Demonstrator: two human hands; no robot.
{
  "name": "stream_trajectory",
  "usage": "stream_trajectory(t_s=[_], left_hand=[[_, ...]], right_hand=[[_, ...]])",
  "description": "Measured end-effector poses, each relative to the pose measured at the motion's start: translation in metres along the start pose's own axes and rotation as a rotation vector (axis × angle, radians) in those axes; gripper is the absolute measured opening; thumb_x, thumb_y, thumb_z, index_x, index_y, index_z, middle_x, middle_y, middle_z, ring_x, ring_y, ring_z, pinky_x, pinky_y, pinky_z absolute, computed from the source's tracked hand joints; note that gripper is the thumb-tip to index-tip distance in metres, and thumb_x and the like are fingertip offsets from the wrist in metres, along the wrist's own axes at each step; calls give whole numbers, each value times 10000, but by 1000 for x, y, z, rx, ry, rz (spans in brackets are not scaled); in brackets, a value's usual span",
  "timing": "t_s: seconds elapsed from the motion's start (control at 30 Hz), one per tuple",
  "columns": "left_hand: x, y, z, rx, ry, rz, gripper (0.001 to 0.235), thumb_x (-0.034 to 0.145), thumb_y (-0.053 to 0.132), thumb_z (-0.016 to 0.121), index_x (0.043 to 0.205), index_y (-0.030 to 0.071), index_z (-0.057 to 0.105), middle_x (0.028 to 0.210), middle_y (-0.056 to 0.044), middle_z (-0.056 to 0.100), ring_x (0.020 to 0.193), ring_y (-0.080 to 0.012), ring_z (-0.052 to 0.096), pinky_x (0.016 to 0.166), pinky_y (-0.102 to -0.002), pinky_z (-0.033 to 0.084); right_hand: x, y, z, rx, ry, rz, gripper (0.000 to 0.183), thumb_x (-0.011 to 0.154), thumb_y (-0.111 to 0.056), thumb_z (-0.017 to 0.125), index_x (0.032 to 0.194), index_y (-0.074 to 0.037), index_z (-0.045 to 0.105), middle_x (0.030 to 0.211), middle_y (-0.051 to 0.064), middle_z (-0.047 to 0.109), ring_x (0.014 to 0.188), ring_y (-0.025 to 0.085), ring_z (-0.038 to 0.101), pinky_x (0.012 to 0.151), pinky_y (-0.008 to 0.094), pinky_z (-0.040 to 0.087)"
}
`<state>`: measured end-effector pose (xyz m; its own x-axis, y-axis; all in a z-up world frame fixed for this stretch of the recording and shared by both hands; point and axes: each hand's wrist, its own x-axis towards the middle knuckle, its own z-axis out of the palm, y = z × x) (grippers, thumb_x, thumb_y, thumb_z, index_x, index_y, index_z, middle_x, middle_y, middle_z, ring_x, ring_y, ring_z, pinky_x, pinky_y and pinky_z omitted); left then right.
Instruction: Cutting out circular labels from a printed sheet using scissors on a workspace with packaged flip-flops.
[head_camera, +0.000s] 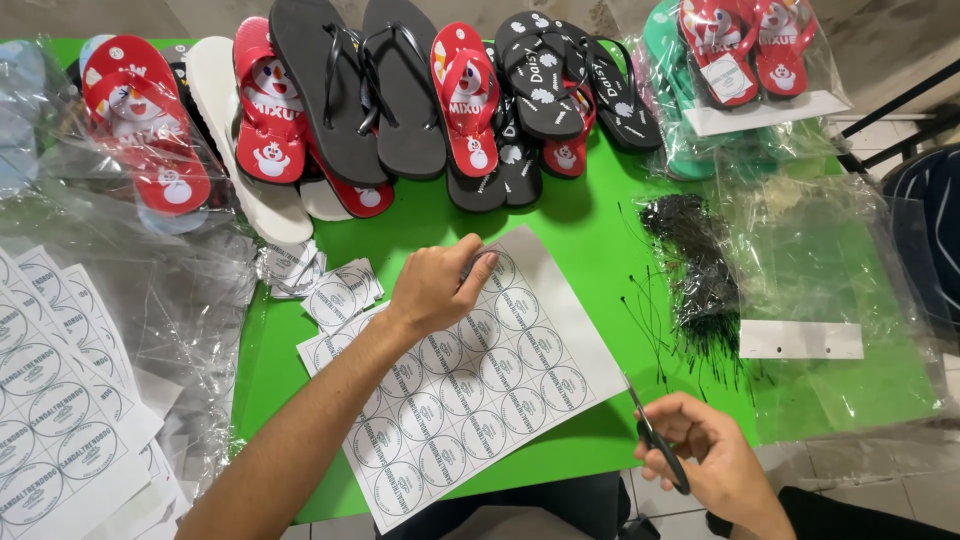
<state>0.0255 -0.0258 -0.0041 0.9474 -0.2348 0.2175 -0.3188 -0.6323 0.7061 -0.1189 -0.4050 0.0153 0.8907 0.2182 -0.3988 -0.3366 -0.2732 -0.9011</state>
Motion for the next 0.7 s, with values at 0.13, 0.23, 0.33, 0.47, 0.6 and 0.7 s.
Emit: stream_trajectory(t_s=[0.13, 0.23, 0.33, 0.47, 0.6, 0.7], left_hand=[[0, 3, -3, -16, 19, -29, 374, 1048, 395, 461, 790, 125, 497, 528, -8, 519, 464, -240, 491, 483, -414, 365], [1, 2, -1, -29, 11, -51, 389, 1052, 409, 443, 782, 134, 487, 527, 2, 516, 454, -219, 472, 476, -403, 357], [2, 1, 1, -22, 35, -66, 395, 1058, 403, 449, 767, 137, 446, 508, 12, 463, 450, -209, 427, 474, -397, 341], [3, -2, 3, 10, 70, -70, 389, 1066, 401, 443, 778, 141, 448, 521, 27, 482, 452, -190, 450, 448, -382, 351], [4, -5, 4, 56, 96, -75, 374, 1070, 410, 440, 817, 139, 493, 544, 24, 541, 451, -194, 500, 420, -382, 385], [5, -5, 4, 89, 119, -90, 370, 1067, 407, 445, 815, 136, 464, 534, 5, 539, 451, -248, 490, 425, -419, 364]], right_hand=[[-10, -19, -3, -80, -35, 189, 383, 665, -73, 940, 1008, -7, 782, 675, 178, 868, 527, 295, 824, 442, 416, 712], [-10, -13, -2, -81, -72, 165, 306, 697, -32, 931, 958, 12, 776, 602, 166, 816, 465, 261, 781, 452, 372, 663], [-8, -5, -2, -84, -65, 144, 296, 694, -78, 922, 923, 6, 755, 586, 150, 800, 472, 243, 784, 460, 366, 691], [-2, 13, -11, -74, -85, 8, 332, 696, -204, 906, 939, -48, 743, 653, 130, 872, 452, 228, 824, 380, 329, 680], [4, 10, -8, 49, -182, -180, 386, 758, -298, 888, 958, -22, 709, 656, 140, 839, 427, 184, 765, 313, 248, 584], [9, 7, -2, 73, -142, -181, 307, 745, -161, 863, 946, 7, 704, 637, 171, 825, 424, 190, 742, 310, 262, 568]])
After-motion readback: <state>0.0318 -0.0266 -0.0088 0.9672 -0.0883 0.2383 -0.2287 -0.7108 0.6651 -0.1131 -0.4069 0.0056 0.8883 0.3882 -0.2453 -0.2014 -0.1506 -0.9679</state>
